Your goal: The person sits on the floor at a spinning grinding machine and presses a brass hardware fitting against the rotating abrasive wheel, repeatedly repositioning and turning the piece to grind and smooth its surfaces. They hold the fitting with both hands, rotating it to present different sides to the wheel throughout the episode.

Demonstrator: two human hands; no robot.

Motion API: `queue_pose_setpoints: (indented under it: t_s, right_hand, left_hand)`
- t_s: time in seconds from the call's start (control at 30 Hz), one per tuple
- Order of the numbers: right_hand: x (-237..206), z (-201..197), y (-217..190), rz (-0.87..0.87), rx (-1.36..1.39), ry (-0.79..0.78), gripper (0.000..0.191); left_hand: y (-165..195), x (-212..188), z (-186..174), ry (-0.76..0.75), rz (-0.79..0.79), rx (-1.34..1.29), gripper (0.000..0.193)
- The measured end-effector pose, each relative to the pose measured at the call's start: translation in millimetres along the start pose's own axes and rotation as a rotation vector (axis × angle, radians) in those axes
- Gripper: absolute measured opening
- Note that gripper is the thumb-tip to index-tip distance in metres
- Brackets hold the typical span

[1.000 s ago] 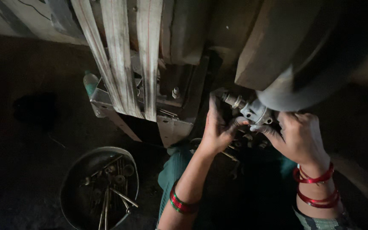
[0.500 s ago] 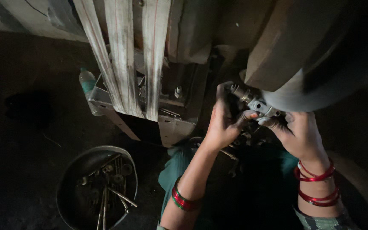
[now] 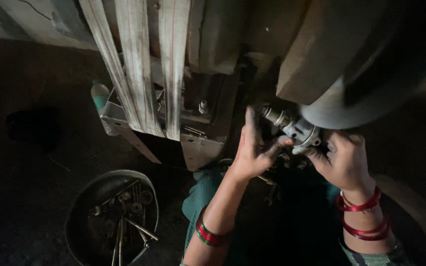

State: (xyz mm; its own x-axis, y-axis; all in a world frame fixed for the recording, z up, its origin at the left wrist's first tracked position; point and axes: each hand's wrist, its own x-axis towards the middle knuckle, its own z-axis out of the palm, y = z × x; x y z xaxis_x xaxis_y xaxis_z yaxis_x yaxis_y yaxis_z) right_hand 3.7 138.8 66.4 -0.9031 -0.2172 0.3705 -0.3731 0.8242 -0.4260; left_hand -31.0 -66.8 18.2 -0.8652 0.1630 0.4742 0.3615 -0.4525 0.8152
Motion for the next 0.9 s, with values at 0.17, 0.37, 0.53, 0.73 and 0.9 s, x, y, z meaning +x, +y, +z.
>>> queue_pose_setpoints:
  t_s: [0.17, 0.37, 0.53, 0.73, 0.9]
  right_hand:
    - [-3, 3, 7, -0.289, -0.141, 0.148, 0.041]
    - [0, 7, 14, -0.171, -0.091, 0.102, 0.044]
    - [1, 8, 21, -0.113, -0.026, 0.092, 0.046]
    - [-4, 3, 29, -0.142, -0.172, 0.151, 0.053]
    - [-10, -4, 34, -0.242, -0.328, 0.249, 0.06]
  left_hand:
    - [-4, -3, -1, -0.001, 0.033, 0.021, 0.06]
    - [-14, 5, 4, 0.025, 0.005, 0.024, 0.069]
    - [-17, 10, 10, 0.048, -0.026, 0.014, 0.069]
    - [-15, 9, 12, 0.013, 0.044, 0.1, 0.066]
    - [-13, -1, 17, -0.005, -0.222, 0.005, 0.062]
